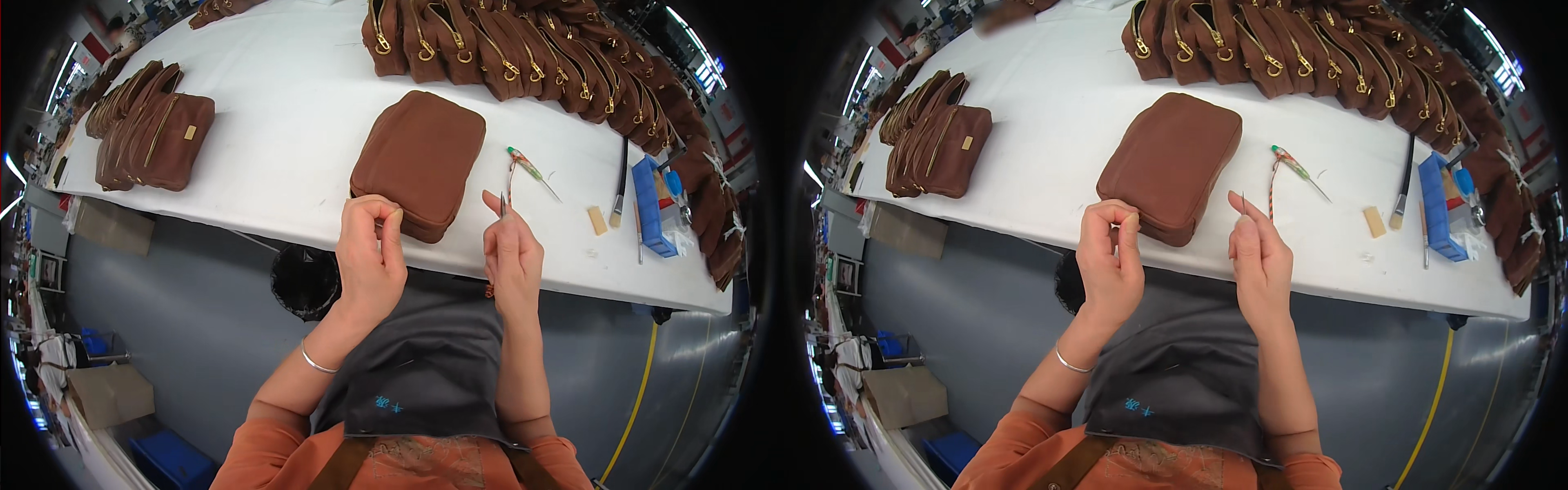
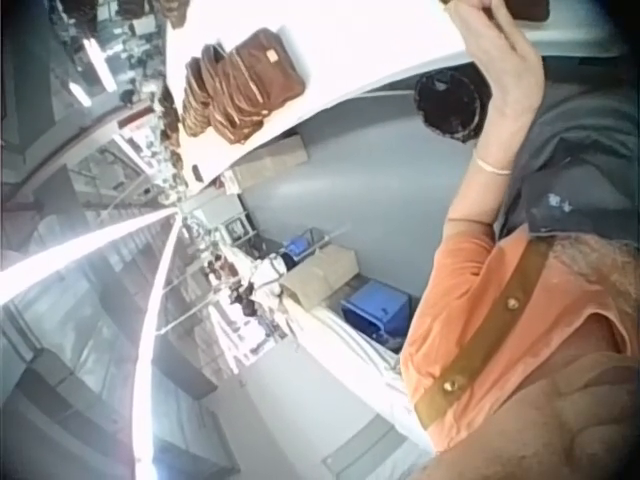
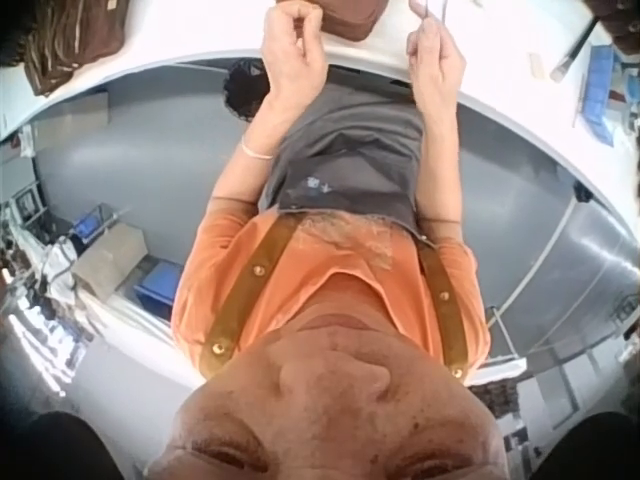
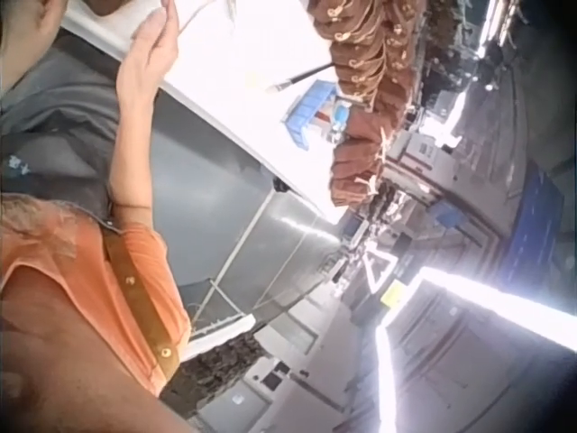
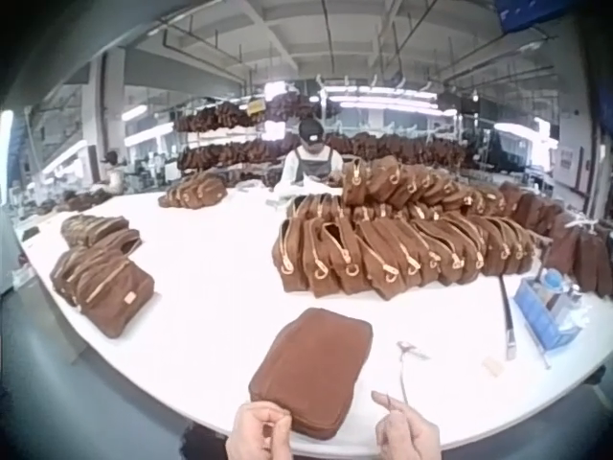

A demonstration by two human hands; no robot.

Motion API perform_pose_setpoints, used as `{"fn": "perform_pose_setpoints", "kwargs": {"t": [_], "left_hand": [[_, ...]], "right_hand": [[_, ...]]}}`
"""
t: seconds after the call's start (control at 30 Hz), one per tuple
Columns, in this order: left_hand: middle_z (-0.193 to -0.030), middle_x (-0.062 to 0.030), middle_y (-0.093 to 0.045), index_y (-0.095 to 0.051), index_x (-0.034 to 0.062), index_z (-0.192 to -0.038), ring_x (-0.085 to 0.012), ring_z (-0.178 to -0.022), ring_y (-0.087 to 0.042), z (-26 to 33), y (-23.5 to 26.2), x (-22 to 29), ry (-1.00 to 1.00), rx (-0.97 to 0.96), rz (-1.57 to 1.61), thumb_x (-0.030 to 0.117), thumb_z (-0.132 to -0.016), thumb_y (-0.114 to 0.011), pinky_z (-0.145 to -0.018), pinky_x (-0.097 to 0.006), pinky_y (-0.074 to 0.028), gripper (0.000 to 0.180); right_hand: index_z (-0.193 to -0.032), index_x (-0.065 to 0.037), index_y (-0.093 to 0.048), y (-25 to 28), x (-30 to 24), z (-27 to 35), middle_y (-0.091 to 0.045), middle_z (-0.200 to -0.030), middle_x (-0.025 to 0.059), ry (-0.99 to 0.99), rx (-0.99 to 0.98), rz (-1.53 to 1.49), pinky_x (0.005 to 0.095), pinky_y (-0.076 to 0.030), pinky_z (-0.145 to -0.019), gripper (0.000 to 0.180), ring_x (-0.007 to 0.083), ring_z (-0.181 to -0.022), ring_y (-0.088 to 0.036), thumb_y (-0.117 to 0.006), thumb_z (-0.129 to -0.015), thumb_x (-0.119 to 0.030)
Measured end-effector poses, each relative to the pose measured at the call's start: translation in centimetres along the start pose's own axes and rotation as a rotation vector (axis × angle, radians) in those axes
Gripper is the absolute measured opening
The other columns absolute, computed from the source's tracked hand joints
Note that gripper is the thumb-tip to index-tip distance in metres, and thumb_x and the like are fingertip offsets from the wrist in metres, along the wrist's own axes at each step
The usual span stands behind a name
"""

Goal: Trimming excess threads and marking brown leather bags at a finishing station.

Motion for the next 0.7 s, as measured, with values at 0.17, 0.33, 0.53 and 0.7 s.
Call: {"fn": "perform_pose_setpoints", "kwargs": {"t": [0.17,0.33,0.53,0.7], "left_hand": [[-0.091,-0.0098,-0.060,-0.049,-0.0005,-0.095,-0.0134,-0.067,-0.056,-0.4,-0.4,0.5,-0.080,0.007,-0.026,-0.004,-0.093,-0.053,-0.057,-0.025,-0.046,0.005],[-0.087,-0.0129,-0.059,-0.049,-0.0004,-0.094,-0.0247,-0.069,-0.058,-1.7,-0.4,1.5,-0.024,-0.157,-0.095,-0.005,-0.092,-0.054,-0.061,-0.032,-0.048,0.007],[-0.081,-0.0156,-0.060,-0.048,-0.0010,-0.094,-0.0305,-0.069,-0.062,-2.3,-0.3,0.3,0.133,-0.243,-0.038,-0.003,-0.092,-0.053,-0.062,-0.035,-0.049,0.006],[-0.079,-0.0076,-0.062,-0.049,-0.0003,-0.092,-0.0113,-0.064,-0.055,-2.4,-0.4,-0.2,0.184,-0.238,0.017,0.003,-0.097,-0.051,-0.060,-0.025,-0.048,0.006]], "right_hand": [[-0.134,0.003,-0.050,-2.4,-1.6,2.7,-0.046,-0.073,-0.0038,-0.046,-0.156,-0.211,0.0167,-0.027,-0.048,0.040,0.0006,-0.056,-0.033,-0.042,-0.104,-0.023],[-0.128,-0.001,-0.049,-3.2,-2.0,2.9,-0.056,-0.077,0.0026,0.153,-0.152,0.132,0.0233,-0.041,-0.055,0.040,0.0071,-0.065,-0.050,-0.064,-0.091,-0.006],[-0.110,-0.001,-0.059,-3.9,-5.1,1.6,-0.062,-0.087,0.0111,0.527,-0.103,0.552,0.0336,-0.048,-0.054,0.031,0.0235,-0.068,-0.063,-0.072,-0.082,-0.007],[-0.102,-0.001,-0.063,-4.9,-6.3,1.6,-0.060,-0.083,0.0096,0.696,-0.148,0.778,0.0350,-0.049,-0.054,0.024,0.0270,-0.066,-0.062,-0.071,-0.081,-0.008]]}}
Point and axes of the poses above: each hand's wrist, its own z-axis away from the middle knuckle, its own y-axis out of the back of the hand, x = y × z, the point moved 7 cm from there along -z, towards the middle knuckle
